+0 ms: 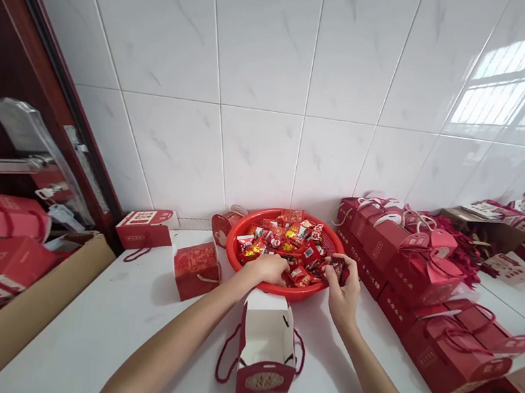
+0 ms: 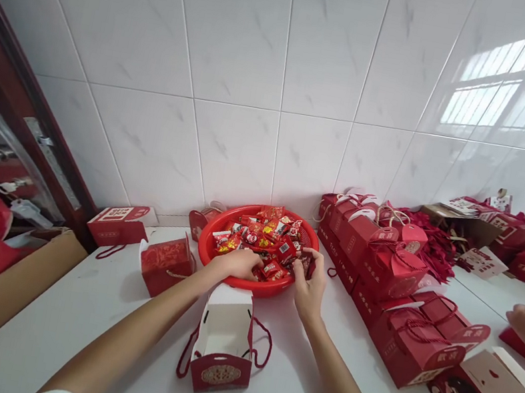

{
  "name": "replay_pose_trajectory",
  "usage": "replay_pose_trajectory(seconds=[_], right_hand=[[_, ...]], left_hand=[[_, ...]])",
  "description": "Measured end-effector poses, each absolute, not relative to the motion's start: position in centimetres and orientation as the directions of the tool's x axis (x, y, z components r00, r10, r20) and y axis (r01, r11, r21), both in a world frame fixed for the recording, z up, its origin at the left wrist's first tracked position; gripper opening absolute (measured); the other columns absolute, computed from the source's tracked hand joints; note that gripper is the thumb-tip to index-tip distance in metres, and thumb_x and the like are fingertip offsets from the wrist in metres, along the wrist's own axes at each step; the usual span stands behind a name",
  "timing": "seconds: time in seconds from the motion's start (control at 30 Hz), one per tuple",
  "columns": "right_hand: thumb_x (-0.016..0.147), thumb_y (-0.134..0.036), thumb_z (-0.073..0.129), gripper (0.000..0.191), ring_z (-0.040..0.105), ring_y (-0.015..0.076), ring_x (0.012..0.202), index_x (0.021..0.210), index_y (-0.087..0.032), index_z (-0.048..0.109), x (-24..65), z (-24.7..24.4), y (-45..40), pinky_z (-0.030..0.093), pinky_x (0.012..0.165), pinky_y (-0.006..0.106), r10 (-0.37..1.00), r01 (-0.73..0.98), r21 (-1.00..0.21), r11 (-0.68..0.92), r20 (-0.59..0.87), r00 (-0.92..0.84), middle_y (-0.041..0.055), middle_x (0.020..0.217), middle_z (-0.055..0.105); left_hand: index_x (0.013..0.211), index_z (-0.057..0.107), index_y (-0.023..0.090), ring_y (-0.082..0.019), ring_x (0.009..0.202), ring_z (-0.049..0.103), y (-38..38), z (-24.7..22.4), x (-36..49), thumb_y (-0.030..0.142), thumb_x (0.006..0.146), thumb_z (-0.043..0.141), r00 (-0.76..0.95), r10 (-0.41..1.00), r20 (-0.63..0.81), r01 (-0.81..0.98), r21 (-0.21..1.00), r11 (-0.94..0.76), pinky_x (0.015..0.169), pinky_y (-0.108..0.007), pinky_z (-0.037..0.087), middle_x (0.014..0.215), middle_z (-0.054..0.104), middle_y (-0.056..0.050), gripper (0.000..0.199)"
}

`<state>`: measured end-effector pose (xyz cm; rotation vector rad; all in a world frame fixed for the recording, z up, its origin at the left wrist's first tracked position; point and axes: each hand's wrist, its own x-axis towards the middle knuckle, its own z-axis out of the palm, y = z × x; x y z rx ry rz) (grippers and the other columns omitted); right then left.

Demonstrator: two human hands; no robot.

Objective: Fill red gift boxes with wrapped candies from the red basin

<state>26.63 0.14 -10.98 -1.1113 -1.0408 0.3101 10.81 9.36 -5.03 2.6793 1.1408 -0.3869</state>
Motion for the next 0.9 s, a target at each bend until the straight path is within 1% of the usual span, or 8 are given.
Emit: replay_pose_trajectory(seconds=[0.17,0.33,0.43,0.53,0.77,0.9], right_hand=[[0.086,-0.038,0.06,0.024,0.058,0.0176,0.074,0.105,-0.023,0.057,26.7,-11.0,0.0,0.052,0.071,0.034,0.676,0.259,-0.854,0.451,0.516,0.526,0.0044,0.094,0.067],[0.085,-0.038,0.063,0.025,0.059,0.0178,0.076,0.104,-0.023,0.058,26.6,-11.0,0.0,0.052,0.075,0.035,0.657,0.294,-0.85,0.437,0.525,0.541,0.0037,0.093,0.066],[0.085,-0.041,0.063,0.027,0.061,0.019,0.079,0.105,-0.023,0.058,26.5,-11.2,-0.1,0.053,0.077,0.037,0.655,0.299,-0.852,0.431,0.523,0.545,0.005,0.096,0.067],[0.086,-0.044,0.063,0.03,0.062,0.0198,0.082,0.106,-0.022,0.058,26.7,-11.7,-0.1,0.054,0.078,0.038,0.653,0.308,-0.859,0.409,0.511,0.559,0.0067,0.099,0.067],[0.088,-0.048,0.062,0.033,0.062,0.0184,0.08,0.109,-0.022,0.06,27.2,-12.4,-0.1,0.054,0.075,0.035,0.649,0.36,-0.854,0.376,0.52,0.555,0.0064,0.099,0.067],[0.09,-0.045,0.061,0.03,0.063,0.0189,0.081,0.11,-0.023,0.059,27.1,-12.4,0.0,0.054,0.075,0.035,0.66,0.345,-0.852,0.394,0.523,0.54,0.0067,0.098,0.068]], left_hand=[[0.107,0.075,0.017,-0.031,0.096,0.071,8.9,-4.4,11.0,0.026,0.079,0.063,0.661,0.671,-0.337,0.725,0.058,-0.686,0.073,-0.032,0.053,0.109,0.076,-0.015,0.032],[0.112,0.074,0.015,-0.032,0.1,0.071,8.9,-4.6,11.0,0.024,0.08,0.062,0.662,0.667,-0.342,0.73,0.092,-0.677,0.079,-0.034,0.054,0.116,0.074,-0.016,0.035],[0.113,0.074,0.016,-0.032,0.101,0.071,9.0,-5.0,11.0,0.026,0.08,0.064,0.657,0.675,-0.336,0.737,0.101,-0.668,0.079,-0.033,0.055,0.117,0.073,-0.016,0.036],[0.111,0.074,0.016,-0.031,0.1,0.072,9.1,-5.1,11.0,0.03,0.08,0.066,0.648,0.678,-0.348,0.745,0.103,-0.659,0.077,-0.032,0.056,0.116,0.074,-0.016,0.035],[0.102,0.076,0.013,-0.031,0.095,0.073,8.7,-4.8,10.8,0.028,0.082,0.064,0.673,0.663,-0.328,0.718,0.07,-0.693,0.076,-0.032,0.055,0.107,0.076,-0.019,0.028],[0.103,0.076,0.015,-0.031,0.1,0.072,9.0,-5.3,10.7,0.028,0.082,0.065,0.705,0.645,-0.295,0.689,0.069,-0.722,0.079,-0.032,0.054,0.109,0.075,-0.017,0.027]])
